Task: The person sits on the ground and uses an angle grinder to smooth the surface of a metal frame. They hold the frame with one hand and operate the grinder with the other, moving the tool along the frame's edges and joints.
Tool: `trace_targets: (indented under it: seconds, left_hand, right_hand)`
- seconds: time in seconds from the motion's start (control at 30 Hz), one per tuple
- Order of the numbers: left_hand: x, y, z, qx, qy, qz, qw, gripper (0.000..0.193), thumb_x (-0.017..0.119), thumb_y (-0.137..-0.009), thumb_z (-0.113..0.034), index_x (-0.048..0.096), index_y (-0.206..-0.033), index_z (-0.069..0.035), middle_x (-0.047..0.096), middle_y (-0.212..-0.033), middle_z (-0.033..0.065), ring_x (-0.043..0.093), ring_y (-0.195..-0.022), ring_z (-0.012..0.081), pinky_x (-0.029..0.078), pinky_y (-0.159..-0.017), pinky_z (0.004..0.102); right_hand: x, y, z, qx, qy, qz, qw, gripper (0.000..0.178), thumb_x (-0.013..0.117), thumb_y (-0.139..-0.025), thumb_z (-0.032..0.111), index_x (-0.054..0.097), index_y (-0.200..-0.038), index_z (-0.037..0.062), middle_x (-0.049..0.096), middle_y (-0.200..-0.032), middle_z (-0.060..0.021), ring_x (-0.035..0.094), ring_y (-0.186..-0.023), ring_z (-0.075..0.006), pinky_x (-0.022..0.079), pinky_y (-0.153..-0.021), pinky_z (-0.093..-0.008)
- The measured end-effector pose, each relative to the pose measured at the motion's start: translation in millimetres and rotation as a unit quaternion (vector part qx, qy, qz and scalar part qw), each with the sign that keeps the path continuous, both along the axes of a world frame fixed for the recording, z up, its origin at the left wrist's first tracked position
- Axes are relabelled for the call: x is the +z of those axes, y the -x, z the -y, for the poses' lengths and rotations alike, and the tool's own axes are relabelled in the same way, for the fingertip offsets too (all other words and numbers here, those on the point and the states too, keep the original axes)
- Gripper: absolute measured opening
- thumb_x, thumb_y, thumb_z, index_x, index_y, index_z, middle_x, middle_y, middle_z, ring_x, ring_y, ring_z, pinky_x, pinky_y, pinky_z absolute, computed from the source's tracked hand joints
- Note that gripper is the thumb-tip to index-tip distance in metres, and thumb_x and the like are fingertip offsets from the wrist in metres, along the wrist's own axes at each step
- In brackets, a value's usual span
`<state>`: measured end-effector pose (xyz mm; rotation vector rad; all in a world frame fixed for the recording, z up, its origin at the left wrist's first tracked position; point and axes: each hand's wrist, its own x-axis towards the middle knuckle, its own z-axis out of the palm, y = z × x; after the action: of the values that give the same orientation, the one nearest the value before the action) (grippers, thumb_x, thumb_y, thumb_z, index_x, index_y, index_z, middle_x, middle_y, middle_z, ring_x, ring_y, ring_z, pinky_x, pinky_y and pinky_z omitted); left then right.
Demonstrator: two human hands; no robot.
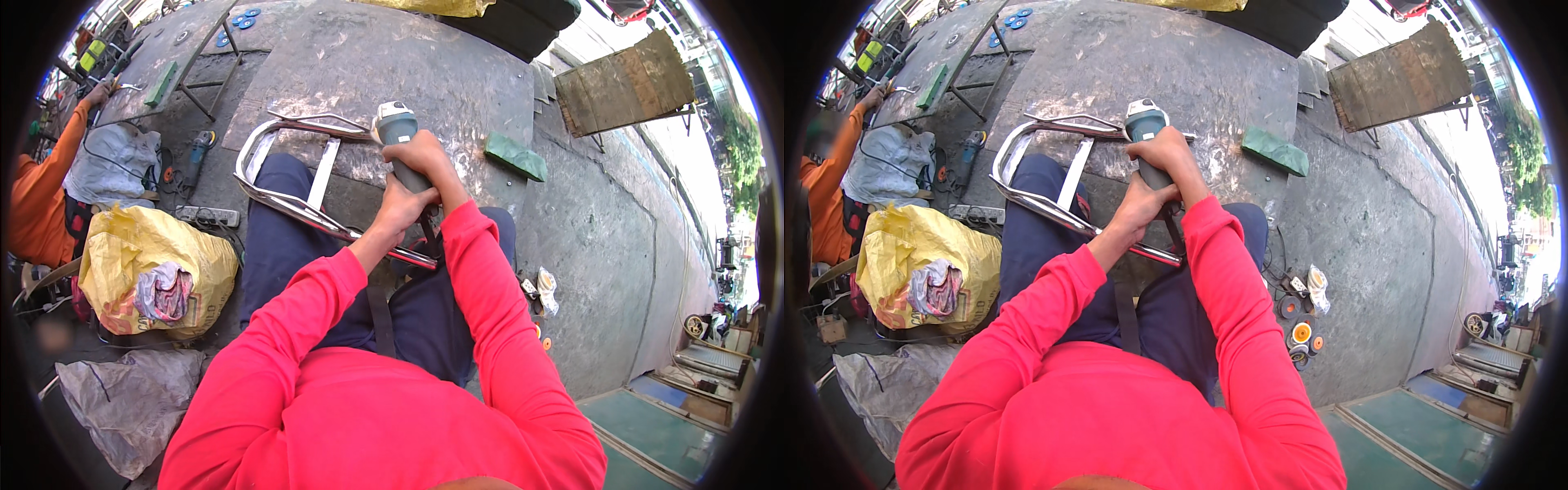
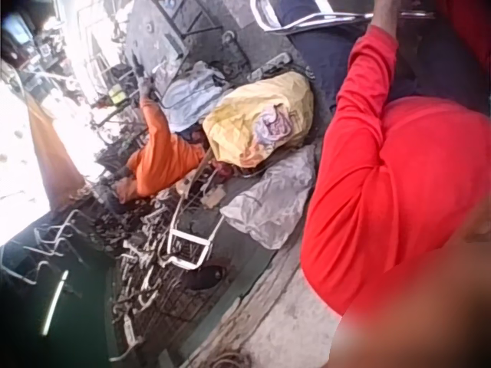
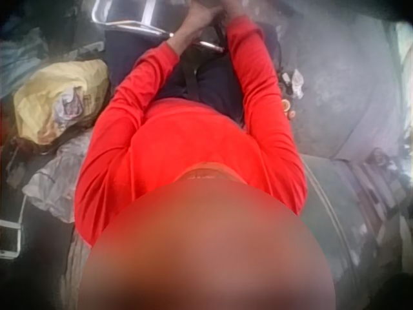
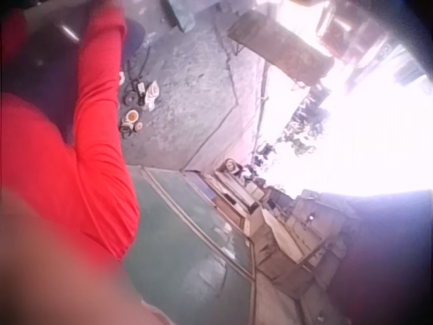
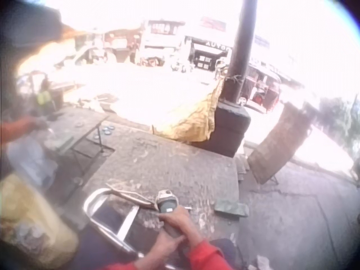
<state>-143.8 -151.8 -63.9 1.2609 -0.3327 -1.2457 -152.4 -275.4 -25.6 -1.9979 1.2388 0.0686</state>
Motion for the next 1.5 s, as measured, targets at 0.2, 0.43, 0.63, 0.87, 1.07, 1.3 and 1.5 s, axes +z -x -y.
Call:
trace_targets:
  seconds: [0.2, 0.43, 0.63, 0.87, 1.07, 1.3, 1.5]
  left_hand:
    - [6, 3, -6, 0.049, -0.031, 0.064, 0.996, 0.087, 0.085, -0.072, -0.018, 0.026, -0.131, 0.006, 0.054, -0.121, 0.0199, 0.064, -0.105, 0.0247, 0.057, -0.082, 0.0346]
    - [3, 1, 0, 0.022, 0.004, 0.032, 0.999, 0.073, 0.084, -0.075, -0.016, 0.035, -0.126, 0.004, 0.059, -0.112, 0.0146, 0.066, -0.096, 0.0208, 0.057, -0.076, 0.0331]
    - [-20, -1, -3, 0.065, -0.021, 0.107, 0.992, 0.092, 0.088, -0.068, -0.026, 0.028, -0.128, 0.009, 0.06, -0.114, 0.024, 0.066, -0.101, 0.0272, 0.056, -0.081, 0.0351]
    - [-18, -6, 0, 0.029, -0.046, 0.152, 0.987, 0.101, 0.086, -0.067, -0.033, 0.023, -0.134, 0.011, 0.059, -0.119, 0.0257, 0.063, -0.111, 0.0319, 0.052, -0.092, 0.0373]
    - [36, -32, 0, -0.157, -0.089, 0.303, 0.936, 0.091, 0.085, -0.066, -0.042, 0.042, -0.126, 0.011, 0.066, -0.107, 0.0246, 0.067, -0.101, 0.0327, 0.053, -0.088, 0.0387]
    - [100, -103, -17, -0.215, -0.107, 0.626, 0.742, 0.076, 0.071, -0.081, -0.057, 0.057, -0.129, 0.001, 0.064, -0.116, 0.0263, 0.06, -0.116, 0.0386, 0.046, -0.096, 0.0497]
    - [61, -165, -77, -0.213, -0.322, 0.7, 0.601, 0.073, 0.068, -0.081, -0.062, 0.064, -0.122, -0.001, 0.06, -0.122, 0.0274, 0.05, -0.123, 0.044, 0.037, -0.103, 0.0564]
  right_hand:
    - [-1, -7, -1, 0.033, -0.028, 0.033, 0.999, 0.06, 0.083, -0.058, 0.04, 0.071, -0.089, -0.0103, 0.07, -0.099, -0.0281, 0.071, -0.088, -0.0345, 0.056, -0.078, -0.0377]
    - [-6, -1, 1, 0.006, 0.002, 0.032, 0.999, 0.057, 0.081, -0.057, 0.039, 0.071, -0.085, -0.0095, 0.071, -0.088, -0.0246, 0.07, -0.079, -0.0318, 0.054, -0.072, -0.0382]
    - [-16, -14, 3, 0.053, -0.021, 0.07, 0.996, 0.055, 0.081, -0.058, 0.038, 0.07, -0.084, -0.0088, 0.071, -0.085, -0.0246, 0.07, -0.079, -0.0323, 0.054, -0.073, -0.0381]
    - [-20, -11, 4, 0.0, -0.014, 0.059, 0.998, 0.053, 0.081, -0.057, 0.036, 0.07, -0.085, -0.008, 0.072, -0.09, -0.0242, 0.072, -0.082, -0.0319, 0.055, -0.074, -0.0375]
    - [-14, 7, 14, -0.043, 0.001, 0.127, 0.991, 0.047, 0.081, -0.057, 0.031, 0.069, -0.077, -0.0094, 0.07, -0.08, -0.0217, 0.07, -0.072, -0.0278, 0.054, -0.066, -0.0372]
    - [15, 36, 37, -0.171, -0.162, 0.299, 0.925, 0.027, 0.077, -0.064, 0.021, 0.062, -0.074, 0.001, 0.06, -0.067, -0.0055, 0.056, -0.049, -0.0151, 0.042, -0.045, -0.0315]
    - [8, 59, 46, -0.195, -0.144, 0.298, 0.923, 0.027, 0.077, -0.065, 0.021, 0.062, -0.072, 0.0, 0.059, -0.064, -0.0043, 0.055, -0.047, -0.0141, 0.04, -0.043, -0.0314]
